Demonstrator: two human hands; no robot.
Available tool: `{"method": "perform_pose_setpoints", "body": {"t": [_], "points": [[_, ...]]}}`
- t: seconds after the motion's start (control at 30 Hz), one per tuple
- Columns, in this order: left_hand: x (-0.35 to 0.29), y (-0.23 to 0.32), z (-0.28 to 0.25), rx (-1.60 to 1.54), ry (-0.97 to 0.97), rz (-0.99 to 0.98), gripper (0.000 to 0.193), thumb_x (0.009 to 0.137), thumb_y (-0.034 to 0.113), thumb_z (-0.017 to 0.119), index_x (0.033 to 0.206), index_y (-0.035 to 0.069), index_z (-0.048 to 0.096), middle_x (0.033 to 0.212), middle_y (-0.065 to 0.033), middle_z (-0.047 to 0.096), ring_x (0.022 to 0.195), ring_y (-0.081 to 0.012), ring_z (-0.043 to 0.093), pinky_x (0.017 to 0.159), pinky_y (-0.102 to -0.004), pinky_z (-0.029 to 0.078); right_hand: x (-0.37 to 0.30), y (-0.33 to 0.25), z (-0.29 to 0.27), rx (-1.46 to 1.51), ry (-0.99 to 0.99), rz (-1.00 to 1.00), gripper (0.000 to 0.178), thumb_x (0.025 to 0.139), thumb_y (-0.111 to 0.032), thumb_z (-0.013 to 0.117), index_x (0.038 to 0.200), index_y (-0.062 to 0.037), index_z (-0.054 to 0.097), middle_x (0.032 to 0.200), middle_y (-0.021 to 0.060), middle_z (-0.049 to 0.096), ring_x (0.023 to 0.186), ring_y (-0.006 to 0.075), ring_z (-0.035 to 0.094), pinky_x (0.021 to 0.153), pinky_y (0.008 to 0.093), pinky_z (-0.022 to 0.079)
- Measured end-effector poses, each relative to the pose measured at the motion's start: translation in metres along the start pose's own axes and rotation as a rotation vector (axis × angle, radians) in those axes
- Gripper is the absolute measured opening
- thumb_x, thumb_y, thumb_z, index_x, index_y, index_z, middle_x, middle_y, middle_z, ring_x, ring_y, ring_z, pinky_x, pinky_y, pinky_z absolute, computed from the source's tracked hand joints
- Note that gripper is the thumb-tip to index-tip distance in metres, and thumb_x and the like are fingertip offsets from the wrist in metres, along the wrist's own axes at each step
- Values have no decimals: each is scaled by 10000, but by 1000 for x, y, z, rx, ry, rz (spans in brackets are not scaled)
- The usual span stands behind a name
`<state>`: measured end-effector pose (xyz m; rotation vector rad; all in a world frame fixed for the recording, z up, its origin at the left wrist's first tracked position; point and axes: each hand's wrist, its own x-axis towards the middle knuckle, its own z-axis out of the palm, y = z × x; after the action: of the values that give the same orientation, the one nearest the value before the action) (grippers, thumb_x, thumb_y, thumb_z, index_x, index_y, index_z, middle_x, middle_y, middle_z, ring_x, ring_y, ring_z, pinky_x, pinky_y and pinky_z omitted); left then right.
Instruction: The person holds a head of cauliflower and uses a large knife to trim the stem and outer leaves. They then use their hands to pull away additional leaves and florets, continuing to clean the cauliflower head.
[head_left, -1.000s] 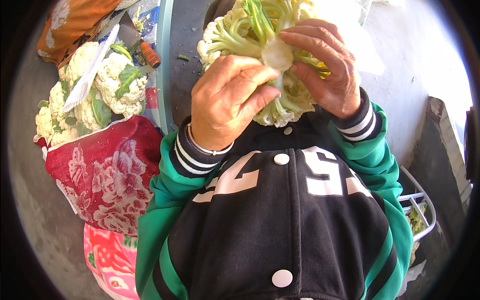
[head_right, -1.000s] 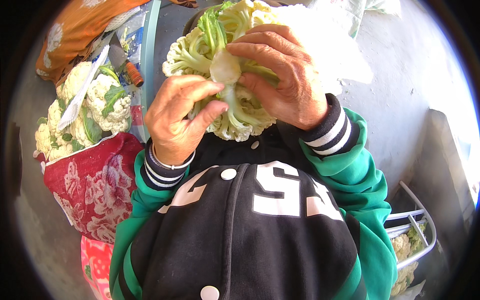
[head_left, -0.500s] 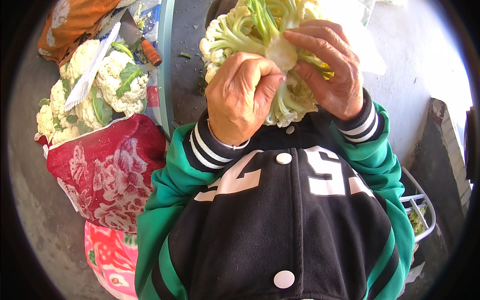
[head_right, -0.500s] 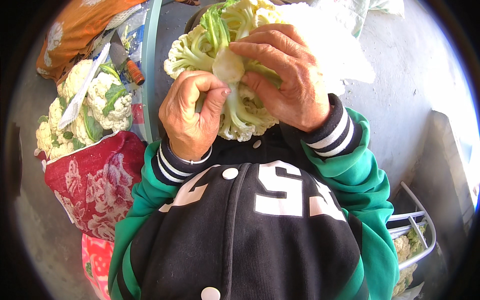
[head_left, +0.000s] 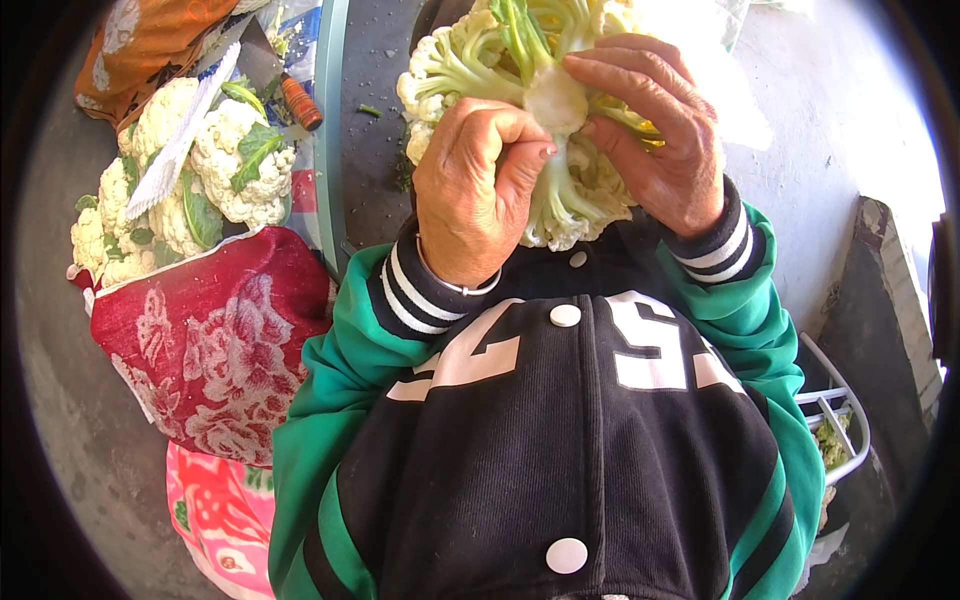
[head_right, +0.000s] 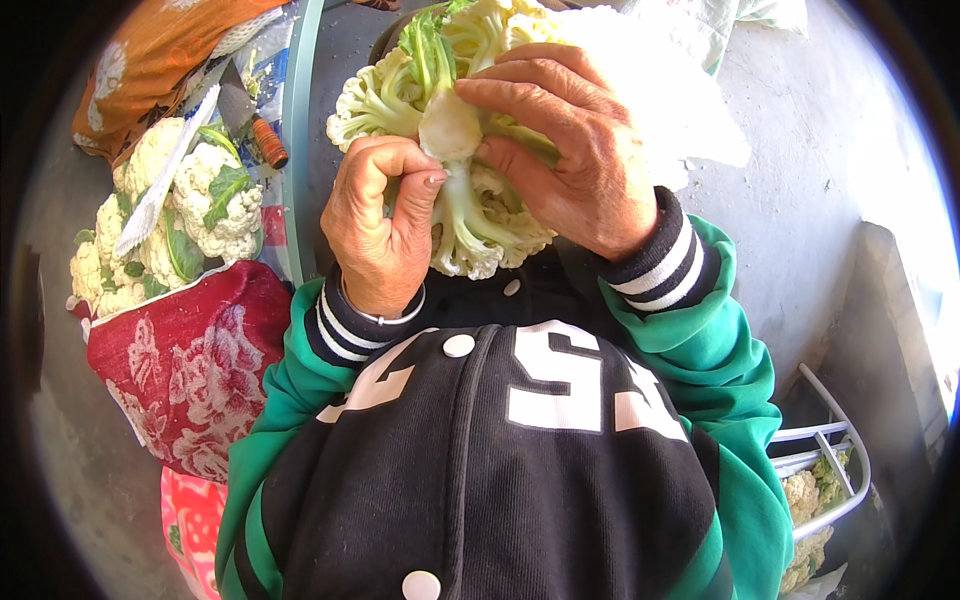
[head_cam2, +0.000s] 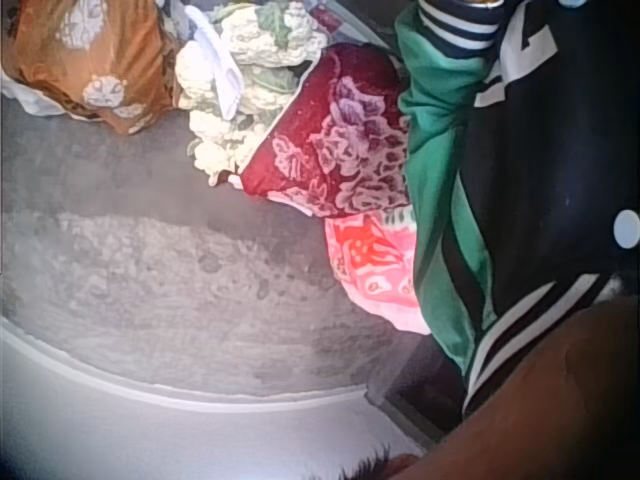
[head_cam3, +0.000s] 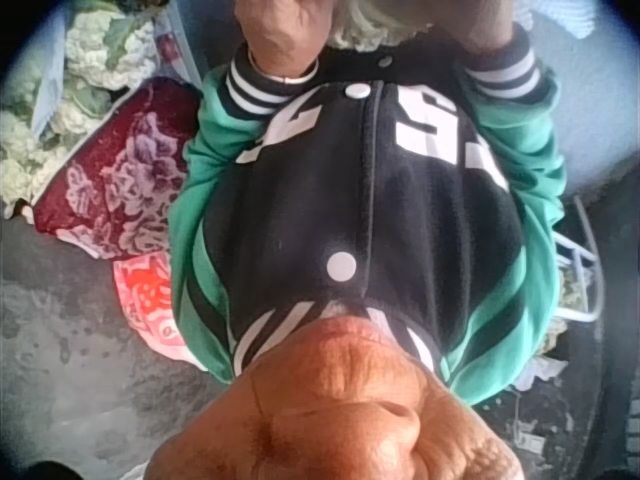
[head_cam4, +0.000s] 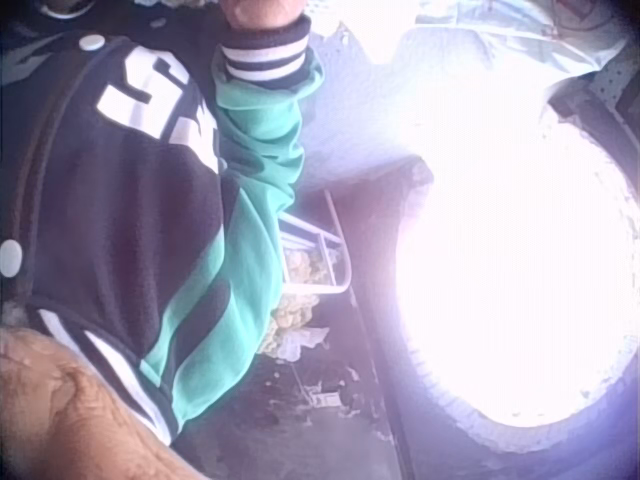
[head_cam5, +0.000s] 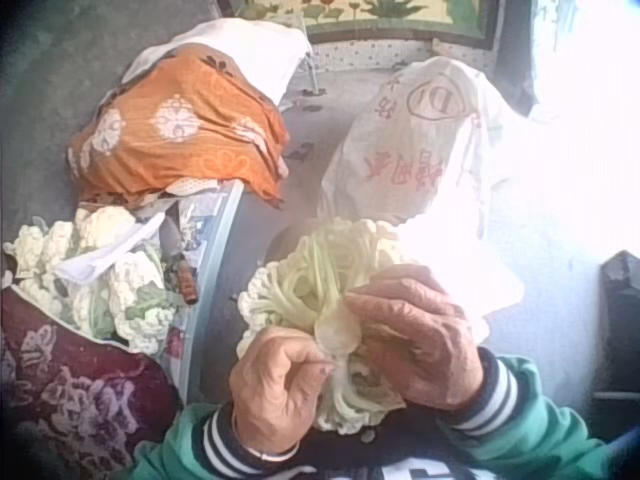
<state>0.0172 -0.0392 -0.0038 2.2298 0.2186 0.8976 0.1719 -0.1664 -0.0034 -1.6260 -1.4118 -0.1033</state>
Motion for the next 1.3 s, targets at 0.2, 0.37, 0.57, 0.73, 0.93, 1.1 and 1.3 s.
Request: {"method": "perform_pose_setpoints", "body": {"t": [0.2,0.37,0.57,0.73,0.93,1.1,1.3], "points": [[3,6,-10,20,-110,0,198,820,70,793,943,48,639,893,-89,645,830,-296,645,734,-364,530,-4,1,-3,18,-30,38,449,735,11,778,1178,-33,724,1152,144,704,1134,351,623,986,427,501],[4,7,-15,53,-135,78,264,751,98,841,958,59,682,898,-81,661,869,-298,668,756,-367,548,-2,0,-1,14,14,13,442,684,-8,804,1119,-30,731,1075,136,707,1070,323,641,924,413,530],[0,3,-4,136,-15,78,236,769,95,832,924,57,659,872,-81,661,855,-304,679,741,-372,554,-2,-1,0,0,13,0,441,681,-3,804,1115,-30,731,1084,136,705,1063,323,642,922,416,530],[-1,-2,-2,157,111,-5,191,835,79,798,932,34,639,865,-96,661,815,-301,674,732,-361,548,-2,-1,-1,-5,10,8,450,678,-14,810,1120,-36,732,1083,134,712,1081,325,641,930,416,531],[3,-7,-23,208,242,109,137,852,86,799,911,36,687,818,-87,695,792,-275,689,850,-403,579,-3,1,-2,14,14,10,441,685,-14,810,1120,-42,737,1071,137,718,1085,330,644,940,417,533],[-4,-26,-72,602,271,-25,63,883,26,741,929,30,698,857,-87,697,807,-275,676,853,-406,549,-5,2,-2,28,3,8,438,702,10,797,1132,-41,733,1096,139,716,1099,340,640,957,424,525],[-7,-33,-97,646,179,-83,217,878,-68,591,998,48,730,901,-111,717,854,-275,702,869,-427,538,-4,1,-4,32,-27,18,449,725,54,773,1163,-32,724,1145,142,712,1134,351,629,989,426,507]]}}
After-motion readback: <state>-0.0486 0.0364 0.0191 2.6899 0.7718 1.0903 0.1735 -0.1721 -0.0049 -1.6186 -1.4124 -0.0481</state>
